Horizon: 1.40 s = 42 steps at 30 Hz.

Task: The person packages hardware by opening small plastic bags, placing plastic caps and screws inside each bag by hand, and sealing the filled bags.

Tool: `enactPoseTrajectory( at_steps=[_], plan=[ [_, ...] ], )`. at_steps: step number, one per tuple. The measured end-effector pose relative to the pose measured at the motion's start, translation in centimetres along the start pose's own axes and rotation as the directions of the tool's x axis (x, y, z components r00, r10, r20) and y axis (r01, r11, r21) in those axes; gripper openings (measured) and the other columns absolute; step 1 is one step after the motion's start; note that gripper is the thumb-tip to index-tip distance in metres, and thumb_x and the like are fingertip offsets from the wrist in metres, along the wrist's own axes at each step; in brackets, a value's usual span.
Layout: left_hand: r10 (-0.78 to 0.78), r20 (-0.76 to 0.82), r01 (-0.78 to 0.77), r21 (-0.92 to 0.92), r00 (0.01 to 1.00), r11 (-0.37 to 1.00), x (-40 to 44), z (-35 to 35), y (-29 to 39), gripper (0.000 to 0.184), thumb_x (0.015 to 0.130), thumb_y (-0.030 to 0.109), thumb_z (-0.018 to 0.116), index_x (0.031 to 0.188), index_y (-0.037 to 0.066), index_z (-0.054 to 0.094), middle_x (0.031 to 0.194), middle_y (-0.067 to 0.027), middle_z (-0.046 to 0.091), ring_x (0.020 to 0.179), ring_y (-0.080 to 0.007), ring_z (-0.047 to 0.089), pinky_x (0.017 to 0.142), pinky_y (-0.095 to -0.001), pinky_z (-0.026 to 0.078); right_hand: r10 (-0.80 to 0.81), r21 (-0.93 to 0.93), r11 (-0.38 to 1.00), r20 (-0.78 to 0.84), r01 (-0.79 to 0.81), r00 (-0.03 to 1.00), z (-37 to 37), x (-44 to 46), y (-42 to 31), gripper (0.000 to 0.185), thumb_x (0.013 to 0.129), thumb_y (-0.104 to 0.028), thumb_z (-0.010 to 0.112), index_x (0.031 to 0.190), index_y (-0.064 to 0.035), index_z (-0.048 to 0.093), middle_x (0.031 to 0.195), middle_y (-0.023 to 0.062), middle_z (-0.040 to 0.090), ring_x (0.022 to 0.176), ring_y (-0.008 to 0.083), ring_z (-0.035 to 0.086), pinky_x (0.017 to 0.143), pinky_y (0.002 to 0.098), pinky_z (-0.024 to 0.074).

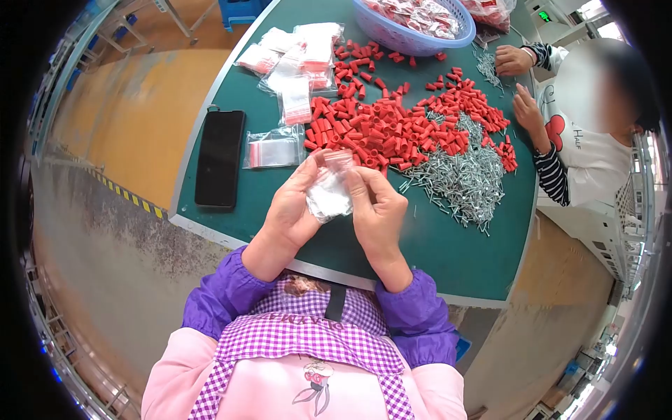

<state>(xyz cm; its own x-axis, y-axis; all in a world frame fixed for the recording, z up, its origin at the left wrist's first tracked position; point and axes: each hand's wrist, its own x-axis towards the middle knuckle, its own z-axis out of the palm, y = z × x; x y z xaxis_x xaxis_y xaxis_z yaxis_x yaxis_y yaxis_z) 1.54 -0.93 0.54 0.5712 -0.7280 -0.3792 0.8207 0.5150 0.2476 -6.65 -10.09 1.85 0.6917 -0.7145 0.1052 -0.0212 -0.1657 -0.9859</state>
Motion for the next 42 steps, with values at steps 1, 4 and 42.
enactPoseTrajectory(
  at_steps=[1,4,42],
  plan=[
    [-0.002,-0.049,0.003,0.028,0.999,1.0,0.0,-0.2,-0.1,0.033,0.1,0.029,0.045,0.121,0.003,0.048,0.112,-0.0128,0.06,0.099,-0.0214,0.06,0.083,-0.0378,0.053,0.057,0.044,0.997,0.036,-0.059,0.998,-0.3,0.0,-0.9,0.014,0.092,-0.013,0.062,0.095,0.0004,0.067,0.069,-0.0019,0.06,0.057,0.0016,0.048,0.049,0.0177,0.0365],
    [-0.122,0.14,0.125,-0.018,0.983,0.992,0.0,-0.7,0.6,0.038,0.098,0.034,0.048,0.119,0.002,0.049,0.103,-0.0089,0.059,0.079,-0.0138,0.059,0.059,-0.0271,0.052,0.079,0.064,0.995,0.046,-0.082,0.996,-1.0,-0.3,-0.9,0.012,0.092,-0.012,0.062,0.092,-0.001,0.066,0.065,-0.0027,0.057,0.052,0.0014,0.046,0.045,0.0177,0.0326],
    [-0.053,0.0,0.032,0.806,0.999,0.592,-3.1,-0.2,-0.3,0.01,0.083,0.007,0.072,0.091,0.003,0.068,0.074,0.0014,0.061,0.063,-0.0021,0.051,0.057,-0.0168,0.04,-0.025,-0.794,0.325,0.536,0.514,0.844,-8.8,5.1,1.4,0.009,0.076,-0.005,0.061,0.08,-0.0007,0.055,0.078,0.0118,0.059,0.071,0.0286,0.062,0.065,0.0384,0.052]
  ],
)
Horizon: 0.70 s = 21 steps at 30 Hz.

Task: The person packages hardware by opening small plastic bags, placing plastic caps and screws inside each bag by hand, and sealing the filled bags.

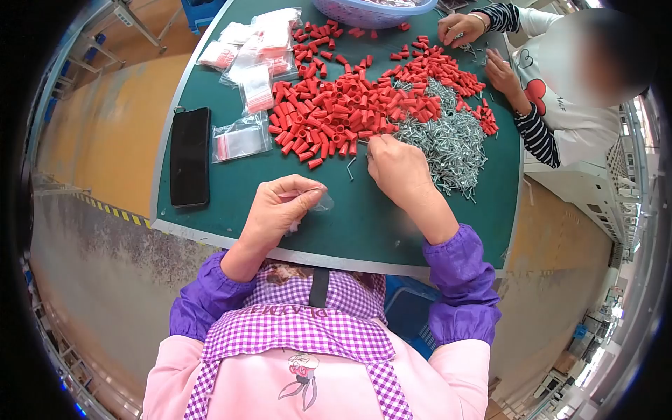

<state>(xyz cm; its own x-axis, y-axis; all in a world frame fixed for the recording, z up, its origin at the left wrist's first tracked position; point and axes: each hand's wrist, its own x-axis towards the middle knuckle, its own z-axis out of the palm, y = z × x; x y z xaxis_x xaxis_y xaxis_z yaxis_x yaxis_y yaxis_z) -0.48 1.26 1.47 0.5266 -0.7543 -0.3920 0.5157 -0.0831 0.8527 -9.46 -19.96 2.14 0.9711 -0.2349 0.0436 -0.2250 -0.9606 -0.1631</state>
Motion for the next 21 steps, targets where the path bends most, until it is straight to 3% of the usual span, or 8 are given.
enactPoseTrajectory(
  at_steps=[1,6,7,10,13,17,20,21],
  plan=[
    [0.005,0.016,-0.005,-0.008,1.0,1.0,0.0,-0.1,-0.1,0.01,0.083,0.007,0.072,0.092,0.003,0.068,0.076,0.0006,0.062,0.065,-0.0024,0.052,0.058,-0.0172,0.041,0.033,0.111,0.993,-0.026,-0.03,0.999,0.1,0.0,-0.1,0.009,0.076,-0.005,0.062,0.081,-0.0007,0.056,0.078,0.012,0.06,0.069,0.0279,0.062,0.064,0.0376,0.0513],
    [0.449,0.004,-0.446,0.132,0.893,0.885,1.2,-1.0,-2.4,0.011,0.082,0.003,0.071,0.081,0.001,0.061,0.09,-0.004,0.062,0.075,-0.004,0.054,0.065,-0.0207,0.045,0.291,0.528,0.821,-0.061,-0.217,0.955,0.7,-0.4,-1.4,0.009,0.074,-0.004,0.064,0.082,-0.001,0.061,0.074,0.0103,0.06,0.062,0.0218,0.06,0.058,0.0319,0.0466],
    [0.506,0.003,-0.5,0.159,0.863,0.851,1.4,-1.0,-2.5,0.013,0.082,0.002,0.071,0.078,0.001,0.059,0.093,-0.0048,0.061,0.076,-0.0044,0.054,0.067,-0.0212,0.046,0.33,0.603,0.764,-0.063,-0.227,0.942,1.0,-0.6,-1.6,0.009,0.075,-0.004,0.064,0.083,-0.0007,0.063,0.071,0.0055,0.058,0.062,0.0135,0.057,0.056,0.027,0.0437],
    [0.441,-0.017,-0.438,0.087,0.897,0.895,1.5,-0.6,-2.2,0.019,0.08,0.004,0.073,0.075,0.0,0.055,0.092,-0.0058,0.063,0.077,-0.0062,0.058,0.071,-0.0217,0.05,0.387,0.756,0.627,-0.096,-0.186,0.917,1.7,-1.2,-1.8,0.006,0.081,-0.006,0.065,0.084,-0.0014,0.063,0.072,0.0019,0.06,0.06,0.0085,0.055,0.054,0.0228,0.0419],
    [0.234,-0.03,-0.231,0.086,0.972,0.969,1.0,-0.1,-1.0,0.015,0.08,0.004,0.073,0.08,0.0,0.059,0.088,-0.0046,0.063,0.079,-0.006,0.058,0.071,-0.0214,0.05,0.434,0.944,0.273,0.053,-0.187,0.9,2.5,-1.5,-2.1,0.007,0.087,-0.009,0.064,0.089,-0.003,0.062,0.079,0.0028,0.064,0.06,0.0065,0.056,0.052,0.0189,0.0403],
    [0.294,0.004,-0.293,0.075,0.956,0.953,1.6,0.3,-1.5,0.015,0.081,0.003,0.073,0.091,0.001,0.063,0.089,-0.0015,0.064,0.079,-0.0047,0.058,0.068,-0.0193,0.049,0.305,0.959,-0.193,0.258,-0.206,0.917,1.7,-1.8,-2.6,0.01,0.091,-0.009,0.06,0.098,-0.0046,0.055,0.096,0.0107,0.066,0.066,0.0095,0.061,0.051,0.0185,0.043],
    [0.314,0.011,-0.311,0.156,0.95,0.937,1.7,0.2,-1.3,0.018,0.081,0.003,0.072,0.096,-0.001,0.064,0.089,-0.002,0.064,0.079,-0.0053,0.059,0.067,-0.0201,0.05,0.307,0.93,-0.334,0.259,-0.151,0.916,1.5,-1.7,-3.6,0.011,0.089,-0.01,0.063,0.096,-0.0035,0.058,0.089,0.0086,0.067,0.067,0.0091,0.062,0.052,0.0175,0.0416],
    [0.33,0.011,-0.327,0.173,0.944,0.929,1.8,0.2,-1.4,0.017,0.081,0.003,0.072,0.096,-0.001,0.064,0.087,-0.0026,0.065,0.078,-0.0057,0.059,0.067,-0.0206,0.05,0.304,0.947,-0.29,0.23,-0.14,0.924,1.5,-1.8,-3.8,0.011,0.089,-0.009,0.063,0.096,-0.0029,0.058,0.09,0.0085,0.067,0.07,0.009,0.062,0.054,0.0177,0.0428]
  ],
)
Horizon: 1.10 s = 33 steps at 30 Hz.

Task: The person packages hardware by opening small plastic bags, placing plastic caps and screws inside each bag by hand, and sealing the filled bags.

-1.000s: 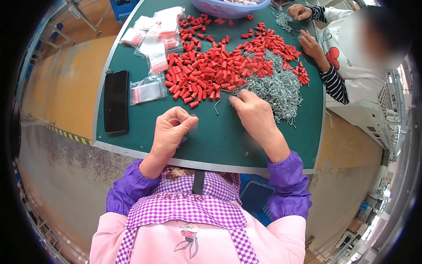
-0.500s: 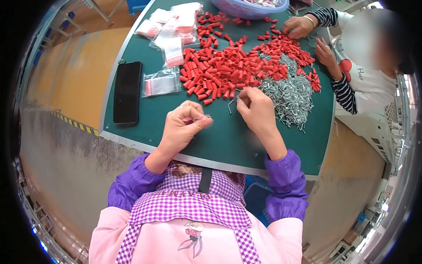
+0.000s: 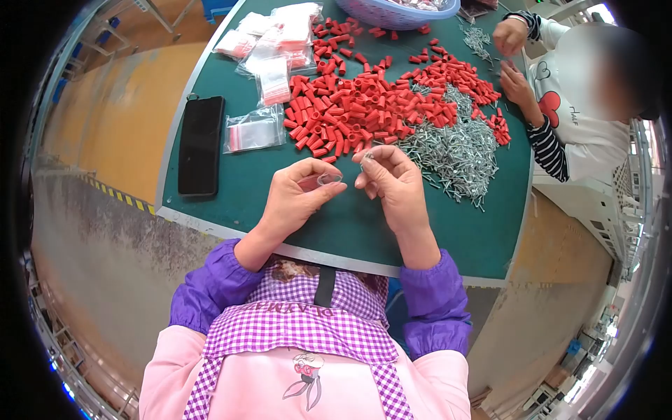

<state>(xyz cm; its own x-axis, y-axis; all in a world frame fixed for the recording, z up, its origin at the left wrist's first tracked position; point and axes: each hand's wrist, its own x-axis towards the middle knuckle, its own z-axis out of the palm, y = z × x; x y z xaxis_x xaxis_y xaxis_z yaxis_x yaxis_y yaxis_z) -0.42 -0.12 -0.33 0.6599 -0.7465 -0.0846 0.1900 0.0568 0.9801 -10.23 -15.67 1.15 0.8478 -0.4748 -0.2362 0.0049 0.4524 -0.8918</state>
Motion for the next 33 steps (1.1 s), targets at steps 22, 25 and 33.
enactPoseTrajectory(
  at_steps=[22,25,33],
  plan=[
    [0.02,-0.065,-0.014,0.086,0.998,0.996,-1.7,-0.9,0.3,0.019,0.08,0.003,0.073,0.097,-0.002,0.064,0.09,-0.0019,0.064,0.079,-0.0044,0.058,0.068,-0.0186,0.049,-0.504,-0.871,0.252,0.255,0.422,0.826,3.0,1.2,1.6,0.019,0.081,-0.003,0.066,0.1,0.0011,0.064,0.097,0.0132,0.061,0.078,0.0236,0.062,0.069,0.0314,0.0501],
    [0.036,-0.092,-0.03,0.06,0.995,0.998,-1.7,-1.4,0.4,0.018,0.081,0.001,0.072,0.096,-0.002,0.064,0.09,-0.0017,0.064,0.08,-0.0046,0.058,0.07,-0.0186,0.049,-0.514,-0.88,0.088,0.361,0.466,0.778,3.6,2.0,2.0,0.023,0.078,-0.006,0.068,0.1,0.0002,0.065,0.102,0.0162,0.061,0.087,0.0319,0.062,0.073,0.0378,0.0509],
    [0.032,-0.143,-0.038,-0.04,0.989,0.998,-1.9,-2.1,0.2,0.016,0.082,0.0,0.07,0.096,-0.002,0.063,0.09,-0.0008,0.063,0.082,-0.0046,0.058,0.07,-0.0186,0.048,-0.328,-0.858,-0.105,0.506,0.502,0.797,4.8,2.2,2.4,0.032,0.073,-0.003,0.067,0.104,-0.0057,0.061,0.086,0.0111,0.055,0.085,0.0273,0.06,0.068,0.0365,0.0511]
  ],
)
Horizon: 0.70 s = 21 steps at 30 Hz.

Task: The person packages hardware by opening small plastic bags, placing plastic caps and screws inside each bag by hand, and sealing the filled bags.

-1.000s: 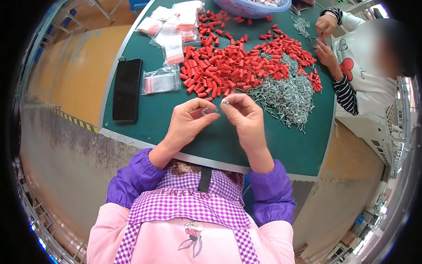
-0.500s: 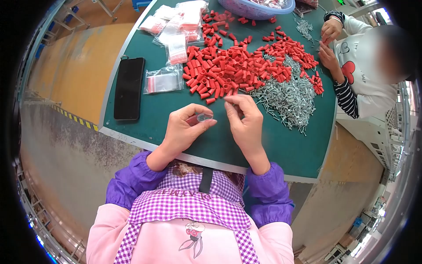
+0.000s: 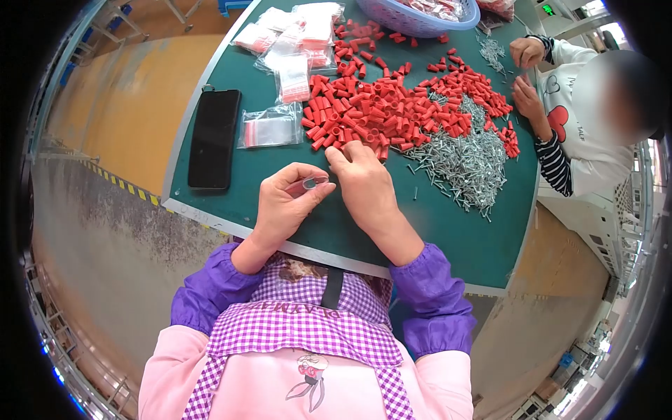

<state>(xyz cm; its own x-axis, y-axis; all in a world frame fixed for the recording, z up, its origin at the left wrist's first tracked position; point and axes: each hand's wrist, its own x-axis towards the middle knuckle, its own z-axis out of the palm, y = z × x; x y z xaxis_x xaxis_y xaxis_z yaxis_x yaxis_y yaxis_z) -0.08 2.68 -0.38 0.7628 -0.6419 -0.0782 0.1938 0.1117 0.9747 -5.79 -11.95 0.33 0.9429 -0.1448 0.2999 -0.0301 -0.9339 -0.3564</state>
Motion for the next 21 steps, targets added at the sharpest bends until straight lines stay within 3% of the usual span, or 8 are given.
enactPoseTrajectory(
  at_steps=[5,8,11,12,13,14,18,21],
  plan=[
    [-0.002,-0.007,0.002,0.025,1.0,1.0,0.2,-0.1,0.2,0.015,0.082,0.001,0.07,0.095,-0.002,0.063,0.089,-0.0009,0.063,0.08,-0.0046,0.058,0.069,-0.019,0.048,-0.035,-0.061,0.997,0.133,0.044,0.991,-0.6,0.4,-0.1,0.023,0.074,-0.002,0.063,0.096,-0.0051,0.058,0.087,0.012,0.056,0.082,0.0289,0.061,0.067,0.0386,0.0511],
    [0.018,-0.008,-0.017,0.115,1.0,0.993,0.5,-0.3,0.0,0.014,0.082,0.002,0.071,0.094,-0.002,0.064,0.087,-0.001,0.063,0.078,-0.0042,0.057,0.067,-0.0189,0.048,0.084,-0.183,0.982,0.228,-0.042,0.97,-0.6,0.7,0.3,0.02,0.076,-0.002,0.062,0.095,-0.0042,0.058,0.083,0.0121,0.057,0.076,0.0311,0.062,0.067,0.0405,0.0517],
    [0.041,-0.004,-0.039,0.181,0.999,0.983,0.9,-0.3,-0.2,0.015,0.082,0.003,0.071,0.093,-0.002,0.064,0.085,-0.0006,0.064,0.074,-0.003,0.057,0.063,-0.0183,0.047,0.054,0.044,0.998,-0.01,-0.054,0.998,-1.4,0.9,1.1,0.018,0.076,-0.003,0.062,0.093,-0.0019,0.059,0.081,0.0149,0.061,0.072,0.0317,0.063,0.066,0.0372,0.0534],
    [0.04,0.0,-0.04,0.207,0.999,0.978,1.0,-0.3,0.0,0.015,0.081,0.003,0.072,0.093,-0.002,0.064,0.084,-0.0004,0.064,0.072,-0.0026,0.056,0.061,-0.0181,0.047,0.204,0.26,0.947,-0.037,-0.187,0.978,-2.2,1.0,0.7,0.015,0.081,-0.003,0.063,0.095,0.0011,0.063,0.08,0.0141,0.066,0.07,0.0236,0.066,0.063,0.0296,0.0545],
    [0.037,0.006,-0.037,0.233,0.999,0.972,1.1,-0.3,0.1,0.015,0.081,0.003,0.072,0.093,-0.002,0.064,0.083,-0.0003,0.064,0.071,-0.0021,0.056,0.06,-0.018,0.047,0.377,0.58,0.74,0.062,-0.341,0.924,-3.0,0.9,0.2,0.015,0.083,-0.003,0.063,0.098,0.0022,0.064,0.082,0.0129,0.067,0.07,0.0187,0.066,0.062,0.0264,0.0538],
    [0.062,0.006,-0.062,0.259,0.998,0.964,1.1,-0.1,0.2,0.015,0.081,0.003,0.072,0.093,-0.002,0.064,0.083,-0.0002,0.064,0.07,-0.0018,0.056,0.059,-0.0179,0.046,0.498,0.797,0.404,0.221,-0.449,0.839,-3.8,0.8,-0.2,0.016,0.085,-0.003,0.063,0.1,0.0032,0.064,0.084,0.0117,0.068,0.069,0.0137,0.066,0.062,0.0231,0.0532],
    [0.112,0.04,-0.119,0.326,0.993,0.938,1.6,0.4,0.3,0.016,0.08,0.004,0.072,0.094,-0.001,0.065,0.081,-0.0002,0.064,0.067,-0.0013,0.054,0.056,-0.0179,0.045,0.357,0.838,0.259,0.38,-0.481,0.854,-5.2,-0.1,-0.7,0.02,0.086,-0.003,0.065,0.104,0.0054,0.063,0.085,0.0078,0.067,0.07,0.0101,0.064,0.061,0.0219,0.0526],
    [0.124,0.044,-0.131,0.332,0.991,0.934,1.7,0.6,0.2,0.016,0.081,0.004,0.071,0.095,-0.001,0.065,0.081,-0.0007,0.065,0.067,-0.0018,0.055,0.057,-0.0179,0.046,0.435,0.843,0.331,0.262,-0.424,0.861,-5.1,-0.5,-1.5,0.022,0.086,-0.003,0.065,0.107,0.0051,0.062,0.084,0.0073,0.067,0.07,0.01,0.064,0.061,0.0218,0.0526]
  ],
)
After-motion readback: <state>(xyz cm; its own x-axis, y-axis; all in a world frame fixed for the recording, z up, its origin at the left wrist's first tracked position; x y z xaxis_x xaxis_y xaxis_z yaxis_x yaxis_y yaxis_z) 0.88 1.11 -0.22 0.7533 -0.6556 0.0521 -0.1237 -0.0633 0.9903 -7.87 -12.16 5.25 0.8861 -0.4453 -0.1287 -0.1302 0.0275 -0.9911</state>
